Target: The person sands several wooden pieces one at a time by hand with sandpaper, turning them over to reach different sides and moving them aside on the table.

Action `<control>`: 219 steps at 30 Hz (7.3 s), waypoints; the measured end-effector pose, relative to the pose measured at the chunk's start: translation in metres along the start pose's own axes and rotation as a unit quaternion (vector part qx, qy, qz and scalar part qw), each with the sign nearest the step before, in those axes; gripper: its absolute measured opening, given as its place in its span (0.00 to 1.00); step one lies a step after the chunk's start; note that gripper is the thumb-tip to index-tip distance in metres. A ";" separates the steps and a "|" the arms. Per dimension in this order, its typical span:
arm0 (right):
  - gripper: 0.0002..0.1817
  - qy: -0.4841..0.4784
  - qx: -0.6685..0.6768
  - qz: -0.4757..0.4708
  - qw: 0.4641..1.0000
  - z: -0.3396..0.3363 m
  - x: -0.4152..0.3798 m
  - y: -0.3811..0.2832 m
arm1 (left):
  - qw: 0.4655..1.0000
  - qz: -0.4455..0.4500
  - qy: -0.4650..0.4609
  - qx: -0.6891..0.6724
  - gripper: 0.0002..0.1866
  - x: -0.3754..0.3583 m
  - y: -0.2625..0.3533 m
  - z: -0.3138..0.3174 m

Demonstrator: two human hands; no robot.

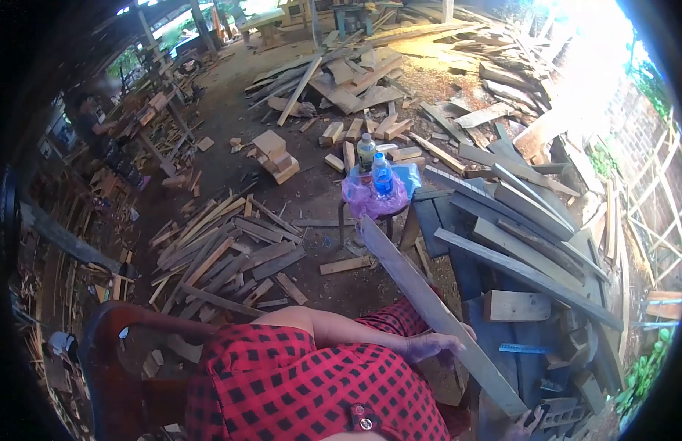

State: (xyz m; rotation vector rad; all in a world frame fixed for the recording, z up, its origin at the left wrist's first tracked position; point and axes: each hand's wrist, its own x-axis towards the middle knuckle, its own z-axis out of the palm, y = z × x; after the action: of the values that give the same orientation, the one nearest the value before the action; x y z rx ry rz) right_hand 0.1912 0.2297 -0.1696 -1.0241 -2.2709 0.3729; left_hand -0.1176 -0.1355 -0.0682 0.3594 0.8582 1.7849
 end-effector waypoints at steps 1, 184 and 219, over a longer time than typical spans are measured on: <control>0.21 0.007 -0.016 0.037 0.999 -0.001 0.002 -0.014 | 1.000 0.000 -0.005 -0.006 0.25 0.002 0.003 0.001; 0.24 -0.052 0.114 0.184 0.975 -0.046 -0.059 -0.060 | 0.913 0.107 -0.331 0.213 0.19 -0.029 0.014 -0.001; 0.24 -0.036 0.119 0.176 0.976 -0.046 -0.061 -0.072 | 0.894 0.156 -0.330 0.261 0.21 -0.030 0.015 -0.002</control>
State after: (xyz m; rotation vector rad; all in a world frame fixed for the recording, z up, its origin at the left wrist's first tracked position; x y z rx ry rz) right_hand 0.2098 0.1366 -0.1243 -1.3012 -2.0387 0.8218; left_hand -0.1174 -0.1663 -0.0541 1.4340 0.7877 1.5126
